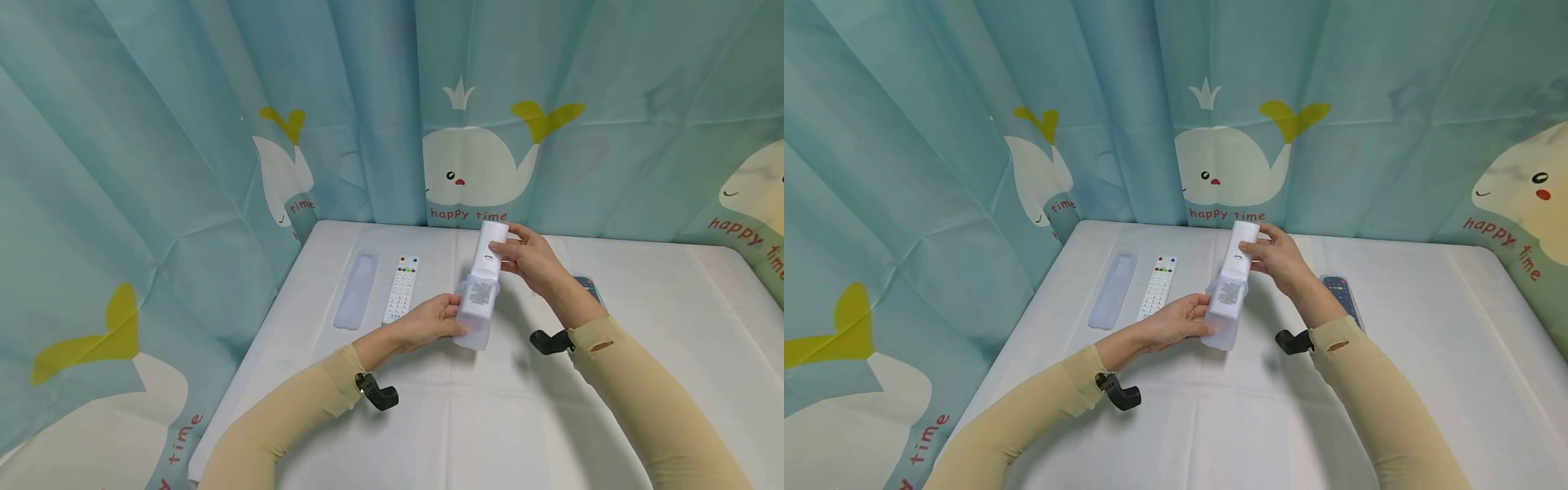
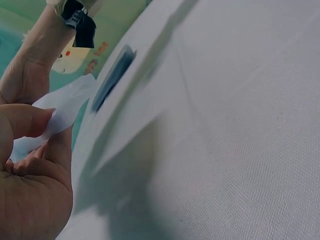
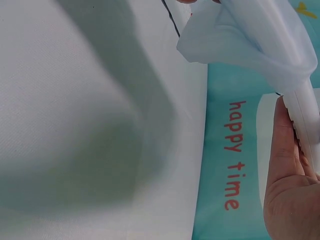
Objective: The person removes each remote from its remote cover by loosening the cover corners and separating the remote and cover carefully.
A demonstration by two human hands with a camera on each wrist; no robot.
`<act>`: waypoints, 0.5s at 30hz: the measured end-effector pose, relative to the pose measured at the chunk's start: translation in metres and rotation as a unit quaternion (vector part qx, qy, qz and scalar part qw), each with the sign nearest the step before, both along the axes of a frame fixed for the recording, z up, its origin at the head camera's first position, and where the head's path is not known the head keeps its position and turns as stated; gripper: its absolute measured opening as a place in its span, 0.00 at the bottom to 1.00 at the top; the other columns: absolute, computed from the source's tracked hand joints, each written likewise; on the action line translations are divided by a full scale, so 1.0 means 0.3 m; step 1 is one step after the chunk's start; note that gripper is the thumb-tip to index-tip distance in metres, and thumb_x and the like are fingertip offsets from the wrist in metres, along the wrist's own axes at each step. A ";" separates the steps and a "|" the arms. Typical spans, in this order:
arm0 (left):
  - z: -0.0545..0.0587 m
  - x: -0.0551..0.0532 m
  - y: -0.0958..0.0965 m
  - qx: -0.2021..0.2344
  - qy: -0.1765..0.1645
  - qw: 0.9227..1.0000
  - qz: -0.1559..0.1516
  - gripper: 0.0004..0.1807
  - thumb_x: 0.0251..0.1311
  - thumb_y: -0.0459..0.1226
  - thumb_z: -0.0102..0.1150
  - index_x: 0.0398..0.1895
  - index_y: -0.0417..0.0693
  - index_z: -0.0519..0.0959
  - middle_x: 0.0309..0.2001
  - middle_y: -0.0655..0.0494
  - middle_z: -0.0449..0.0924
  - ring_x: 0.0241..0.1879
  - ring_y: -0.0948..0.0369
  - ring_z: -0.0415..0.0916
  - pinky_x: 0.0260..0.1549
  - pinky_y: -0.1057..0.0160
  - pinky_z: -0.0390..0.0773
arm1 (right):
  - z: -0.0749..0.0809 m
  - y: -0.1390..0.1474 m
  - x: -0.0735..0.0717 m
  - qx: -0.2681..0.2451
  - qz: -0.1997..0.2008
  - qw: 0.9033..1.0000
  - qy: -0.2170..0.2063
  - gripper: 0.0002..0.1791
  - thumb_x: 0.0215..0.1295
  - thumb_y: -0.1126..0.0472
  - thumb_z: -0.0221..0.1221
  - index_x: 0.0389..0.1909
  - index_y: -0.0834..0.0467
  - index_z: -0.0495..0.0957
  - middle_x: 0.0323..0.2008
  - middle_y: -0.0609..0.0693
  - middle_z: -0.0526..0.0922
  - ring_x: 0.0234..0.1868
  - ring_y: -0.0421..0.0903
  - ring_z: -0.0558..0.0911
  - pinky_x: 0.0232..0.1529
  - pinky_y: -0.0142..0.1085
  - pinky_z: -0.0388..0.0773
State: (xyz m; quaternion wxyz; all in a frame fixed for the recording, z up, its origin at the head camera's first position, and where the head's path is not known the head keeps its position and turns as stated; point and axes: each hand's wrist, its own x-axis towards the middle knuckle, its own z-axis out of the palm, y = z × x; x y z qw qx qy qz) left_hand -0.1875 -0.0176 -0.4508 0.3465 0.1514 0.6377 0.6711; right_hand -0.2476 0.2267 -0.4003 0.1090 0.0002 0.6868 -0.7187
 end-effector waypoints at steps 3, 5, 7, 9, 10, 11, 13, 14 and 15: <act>-0.001 0.000 0.001 0.001 0.001 1.000 -0.002 0.32 0.66 0.20 0.56 0.72 0.32 0.58 0.66 0.39 0.72 0.63 0.50 0.74 0.61 0.53 0.75 | 0.000 0.002 0.000 -0.001 -0.003 1.000 0.000 0.40 0.75 0.62 0.60 0.79 0.63 0.49 0.52 0.52 0.77 0.41 0.40 0.85 0.43 0.32 0.84; -0.002 0.000 0.002 0.000 0.001 1.000 -0.001 0.32 0.66 0.20 0.56 0.72 0.32 0.58 0.67 0.39 0.72 0.63 0.50 0.74 0.62 0.53 0.75 | 0.001 0.002 0.000 -0.002 -0.005 1.000 0.001 0.40 0.75 0.62 0.60 0.79 0.63 0.50 0.53 0.53 0.77 0.41 0.40 0.85 0.43 0.32 0.84; -0.006 -0.002 0.003 -0.009 0.002 1.000 0.003 0.32 0.65 0.20 0.57 0.72 0.32 0.59 0.66 0.40 0.73 0.63 0.50 0.74 0.62 0.52 0.75 | 0.000 0.001 0.000 -0.003 -0.006 1.000 -0.001 0.40 0.75 0.62 0.60 0.79 0.62 0.49 0.53 0.53 0.77 0.41 0.40 0.85 0.43 0.32 0.84; -0.007 -0.004 0.004 -0.026 0.003 1.000 0.012 0.32 0.66 0.22 0.58 0.72 0.32 0.60 0.66 0.41 0.74 0.63 0.50 0.74 0.61 0.52 0.75 | -0.002 -0.001 -0.001 -0.006 -0.008 1.000 -0.004 0.41 0.74 0.62 0.61 0.79 0.62 0.49 0.52 0.52 0.77 0.41 0.40 0.85 0.43 0.32 0.84; -0.007 -0.004 0.004 -0.035 0.004 0.999 0.018 0.32 0.66 0.23 0.59 0.72 0.32 0.61 0.65 0.41 0.74 0.62 0.51 0.75 0.61 0.53 0.76 | -0.003 -0.002 -0.002 -0.008 -0.009 1.000 -0.006 0.41 0.74 0.62 0.61 0.79 0.62 0.49 0.52 0.52 0.77 0.40 0.40 0.85 0.43 0.32 0.84; -0.005 -0.005 0.005 -0.044 0.004 0.999 0.024 0.31 0.66 0.24 0.59 0.71 0.32 0.61 0.65 0.41 0.75 0.62 0.51 0.75 0.61 0.53 0.76 | -0.003 -0.002 -0.003 -0.012 -0.010 1.000 -0.008 0.41 0.74 0.63 0.61 0.79 0.62 0.49 0.51 0.51 0.78 0.40 0.40 0.86 0.43 0.32 0.84; -0.001 -0.008 0.005 -0.063 0.005 0.997 0.039 0.30 0.67 0.26 0.60 0.71 0.31 0.63 0.62 0.42 0.77 0.60 0.52 0.76 0.59 0.54 0.77 | -0.004 -0.001 -0.003 -0.016 -0.014 1.000 -0.008 0.40 0.73 0.63 0.61 0.79 0.62 0.50 0.49 0.50 0.79 0.39 0.40 0.86 0.42 0.32 0.84; 0.004 -0.009 0.004 -0.072 0.009 0.996 0.049 0.29 0.68 0.27 0.60 0.70 0.31 0.65 0.61 0.42 0.78 0.59 0.53 0.77 0.57 0.55 0.79 | -0.004 -0.001 -0.002 -0.018 -0.017 1.000 -0.007 0.40 0.73 0.64 0.61 0.78 0.62 0.51 0.48 0.49 0.80 0.39 0.40 0.86 0.42 0.32 0.84; 0.007 -0.011 0.004 -0.077 0.011 0.995 0.059 0.27 0.68 0.28 0.60 0.69 0.31 0.67 0.60 0.42 0.79 0.58 0.53 0.78 0.56 0.56 0.79 | -0.004 0.000 -0.002 -0.019 -0.020 1.000 -0.005 0.39 0.73 0.65 0.61 0.78 0.62 0.52 0.46 0.48 0.80 0.38 0.40 0.86 0.41 0.32 0.84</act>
